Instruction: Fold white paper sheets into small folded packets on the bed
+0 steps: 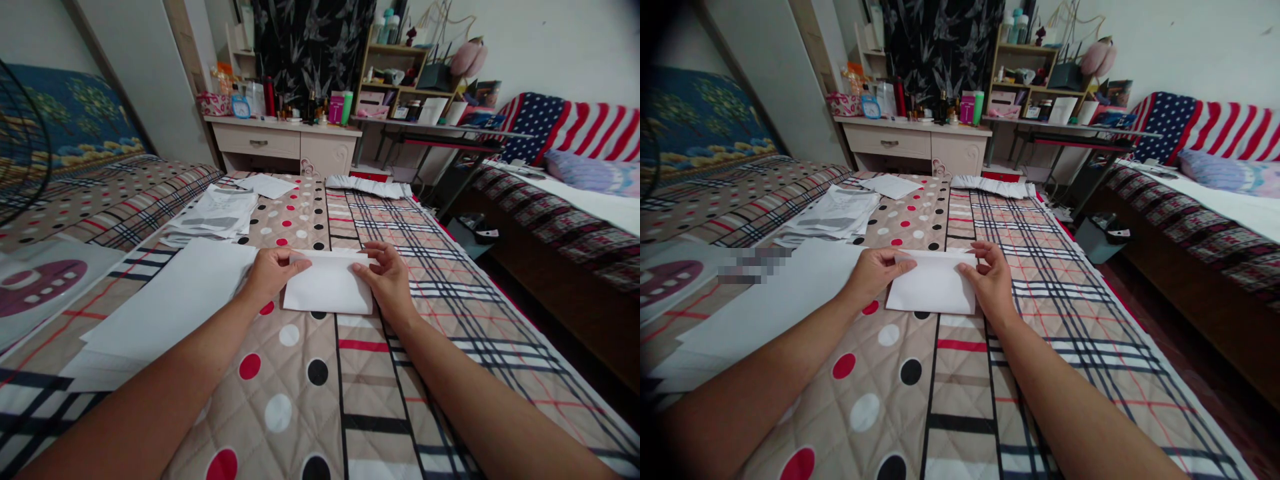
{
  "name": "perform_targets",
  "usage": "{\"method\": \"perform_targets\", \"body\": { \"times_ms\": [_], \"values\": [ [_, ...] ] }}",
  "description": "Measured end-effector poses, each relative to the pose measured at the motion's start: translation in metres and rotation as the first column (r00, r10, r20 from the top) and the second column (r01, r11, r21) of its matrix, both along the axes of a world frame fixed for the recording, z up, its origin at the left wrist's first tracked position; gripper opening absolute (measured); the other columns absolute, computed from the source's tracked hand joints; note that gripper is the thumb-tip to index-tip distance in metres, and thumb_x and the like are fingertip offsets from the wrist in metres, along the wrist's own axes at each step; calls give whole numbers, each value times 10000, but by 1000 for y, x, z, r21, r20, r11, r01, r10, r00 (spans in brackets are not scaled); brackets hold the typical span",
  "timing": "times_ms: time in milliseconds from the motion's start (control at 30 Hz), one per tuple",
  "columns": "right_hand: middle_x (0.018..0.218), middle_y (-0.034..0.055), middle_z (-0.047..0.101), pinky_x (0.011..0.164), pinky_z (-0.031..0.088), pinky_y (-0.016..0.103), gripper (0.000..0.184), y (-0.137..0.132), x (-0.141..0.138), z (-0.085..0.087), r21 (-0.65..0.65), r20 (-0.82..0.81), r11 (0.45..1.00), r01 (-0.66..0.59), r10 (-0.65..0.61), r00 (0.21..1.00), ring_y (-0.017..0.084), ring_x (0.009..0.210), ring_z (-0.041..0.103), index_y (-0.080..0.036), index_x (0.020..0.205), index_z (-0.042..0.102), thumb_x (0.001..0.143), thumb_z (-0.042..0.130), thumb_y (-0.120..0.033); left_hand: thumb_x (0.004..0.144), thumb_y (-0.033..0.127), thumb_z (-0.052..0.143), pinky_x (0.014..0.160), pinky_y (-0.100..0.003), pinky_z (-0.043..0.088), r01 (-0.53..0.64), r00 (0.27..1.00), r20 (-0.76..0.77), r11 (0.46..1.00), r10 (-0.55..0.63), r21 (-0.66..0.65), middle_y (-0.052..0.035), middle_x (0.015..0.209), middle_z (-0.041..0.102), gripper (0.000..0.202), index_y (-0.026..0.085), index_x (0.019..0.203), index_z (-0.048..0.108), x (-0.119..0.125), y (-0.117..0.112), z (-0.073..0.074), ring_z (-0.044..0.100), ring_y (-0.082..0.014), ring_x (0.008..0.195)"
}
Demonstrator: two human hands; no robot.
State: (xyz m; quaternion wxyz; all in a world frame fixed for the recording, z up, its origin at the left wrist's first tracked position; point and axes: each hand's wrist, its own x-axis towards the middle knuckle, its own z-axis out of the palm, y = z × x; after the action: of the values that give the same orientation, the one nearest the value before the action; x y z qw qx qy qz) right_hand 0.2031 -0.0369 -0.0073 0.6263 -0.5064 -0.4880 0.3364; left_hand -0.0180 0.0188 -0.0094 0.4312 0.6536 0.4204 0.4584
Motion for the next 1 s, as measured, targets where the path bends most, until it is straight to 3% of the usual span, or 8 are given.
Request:
{"method": "perform_targets", "body": {
  "times_ms": [133,300,500,767,933,1000],
  "values": [
    [789,-24,635,490,378,215,282,-2,0,-1,-28,-43,999,15,-16,999,105,581,540,-217,844,608,662,803,-309,648,402,792,552,-229,464,-61,997,35,998,62,-12,-45,759,744,314,133,808,763,2,-2,3,626,-155,639],
    [693,-14,635,529,382,225,247,1,1,-4,-49,-136,998,29,-35,990,113,601,523,-182,740,654,645,816,-343,660,399,773,508,-221,425,-88,995,43,996,88,-3,-24,686,716,290,135,777,758,2,-3,5,585,-135,583],
    [673,-3,637,537,388,229,245,1,1,-2,-30,-118,995,97,-99,988,112,605,516,-164,685,663,623,830,-334,700,399,746,589,-243,476,-148,988,46,983,144,109,-48,772,737,282,137,801,771,1,-1,3,638,-180,721],
    [666,-26,597,530,387,226,291,1,2,-1,8,-113,993,115,-113,987,105,590,507,-182,691,592,613,833,-325,728,344,720,714,-269,534,-187,982,63,975,180,121,-56,845,762,217,154,819,772,2,0,3,683,-196,807],
    [719,-25,631,581,457,257,414,2,4,-2,-1,-147,993,116,-115,982,131,625,572,-207,936,634,601,840,-338,717,326,722,734,-269,542,-187,981,74,974,179,126,-55,869,762,194,161,805,770,3,-1,4,688,-200,844],
    [748,-3,660,602,471,269,413,2,3,-2,-13,-144,994,106,-107,984,142,653,591,-197,956,665,611,833,-351,719,318,718,742,-272,542,-186,981,72,974,178,132,-54,872,763,187,161,807,770,2,-1,4,687,-201,849]
  ]
}}
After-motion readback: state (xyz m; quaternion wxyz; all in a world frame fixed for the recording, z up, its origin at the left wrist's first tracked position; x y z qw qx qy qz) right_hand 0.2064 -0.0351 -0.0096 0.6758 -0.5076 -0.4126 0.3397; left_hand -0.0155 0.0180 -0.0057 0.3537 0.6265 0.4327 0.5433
